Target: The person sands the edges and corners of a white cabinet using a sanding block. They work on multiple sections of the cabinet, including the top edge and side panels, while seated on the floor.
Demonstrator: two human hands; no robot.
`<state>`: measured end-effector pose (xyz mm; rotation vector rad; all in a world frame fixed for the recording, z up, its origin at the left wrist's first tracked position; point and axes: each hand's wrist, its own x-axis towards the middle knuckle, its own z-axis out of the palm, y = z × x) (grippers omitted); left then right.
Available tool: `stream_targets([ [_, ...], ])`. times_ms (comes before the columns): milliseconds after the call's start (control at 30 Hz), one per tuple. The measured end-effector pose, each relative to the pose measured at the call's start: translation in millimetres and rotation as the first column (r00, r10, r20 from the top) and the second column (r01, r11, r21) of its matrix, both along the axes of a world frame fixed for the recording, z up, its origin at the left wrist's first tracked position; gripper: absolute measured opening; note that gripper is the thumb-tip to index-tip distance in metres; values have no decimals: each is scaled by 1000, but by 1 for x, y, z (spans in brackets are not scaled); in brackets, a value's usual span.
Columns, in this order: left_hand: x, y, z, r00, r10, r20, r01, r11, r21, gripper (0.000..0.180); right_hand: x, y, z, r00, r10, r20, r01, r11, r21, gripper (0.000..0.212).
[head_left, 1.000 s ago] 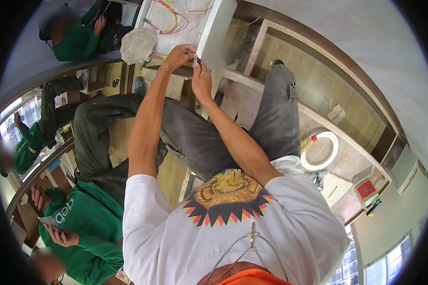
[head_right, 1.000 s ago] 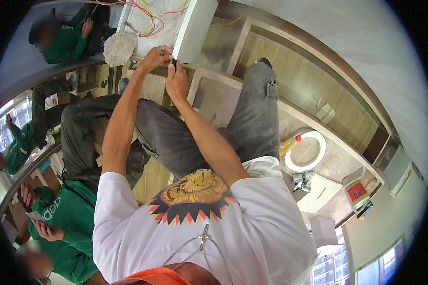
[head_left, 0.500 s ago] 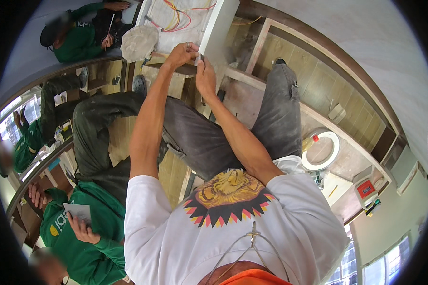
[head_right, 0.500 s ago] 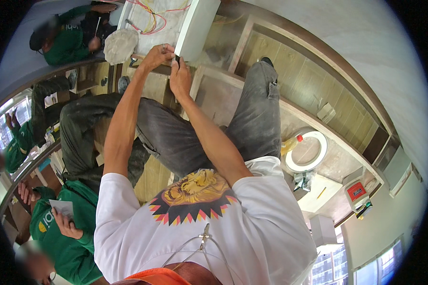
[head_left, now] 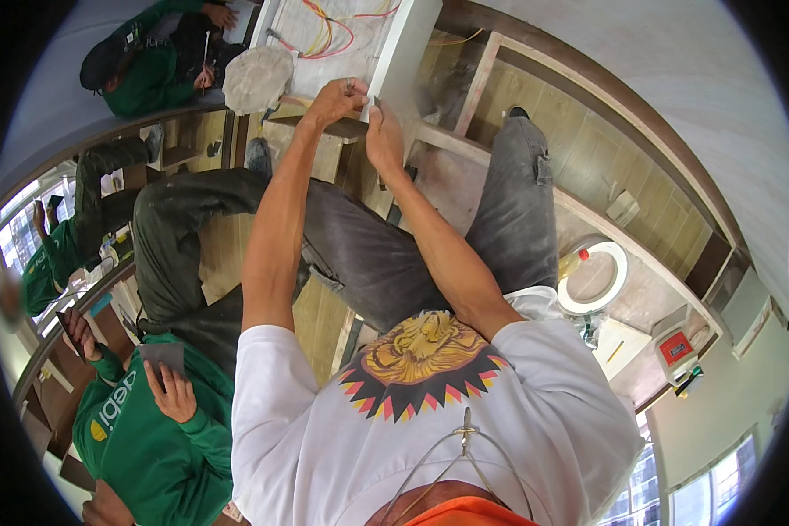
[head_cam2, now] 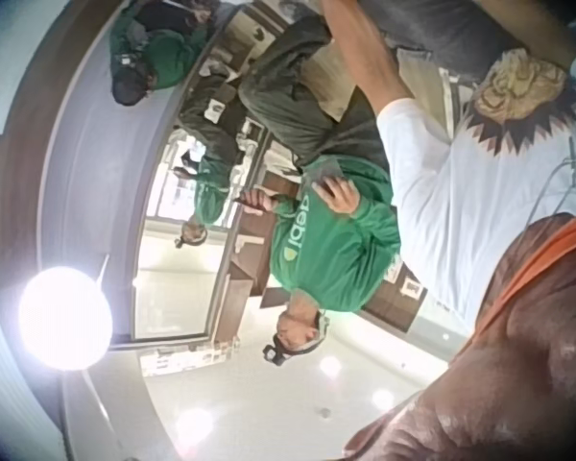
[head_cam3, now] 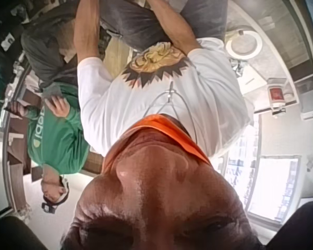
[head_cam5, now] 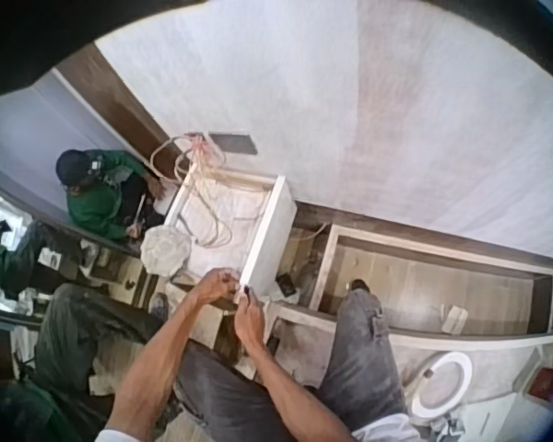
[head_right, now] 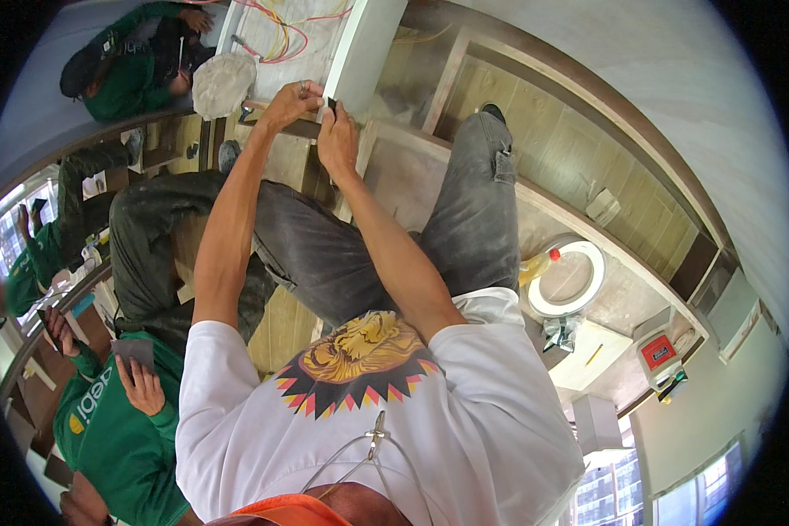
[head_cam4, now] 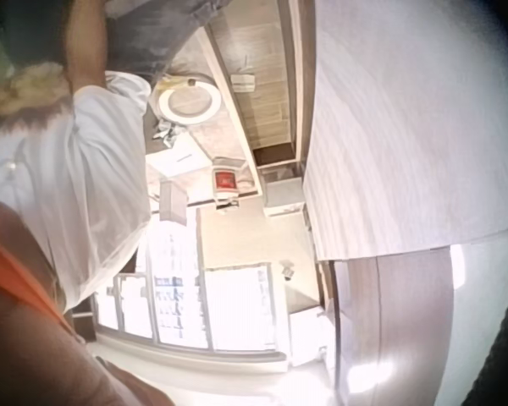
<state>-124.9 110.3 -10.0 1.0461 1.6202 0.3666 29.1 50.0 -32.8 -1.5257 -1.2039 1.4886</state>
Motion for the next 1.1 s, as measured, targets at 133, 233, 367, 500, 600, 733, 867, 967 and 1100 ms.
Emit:
stream_targets([
  [133,1,-1,4,999,31,23,-31,999,-19,15,6,-1,22,996,64,66,-61,997,-44,53],
  [233,2,-3,2,999,33,33,-32,999,-10,16,5,2,17,997,63,53,-61,997,-36,57],
  [367,2,-2,6,1000,-3,30,3,1000,21,16,7,7,4,995,85,60,-84,996,-18,56],
  [500,4,-1,7,1000,11,6,-11,1000,-18,17,14,9,19,988,112,110,-111,994,-15,55],
  [600,3,-1,4,999,24,30,-23,999,-28,17,14,9,36,978,141,154,-136,990,-40,55],
  [733,11,4,18,999,-21,-33,21,999,-25,16,15,11,38,977,135,167,-128,991,-49,55],
  [867,0,2,7,999,-28,-25,27,999,-31,16,21,7,48,969,161,186,-159,987,-26,55],
  [967,-1,4,0,999,-32,5,32,999,-10,16,18,11,35,967,177,181,-169,984,-64,55],
  [1100,-1,-4,-2,985,65,160,-63,998,-18,14,13,1,8,943,147,300,-183,978,95,44],
])
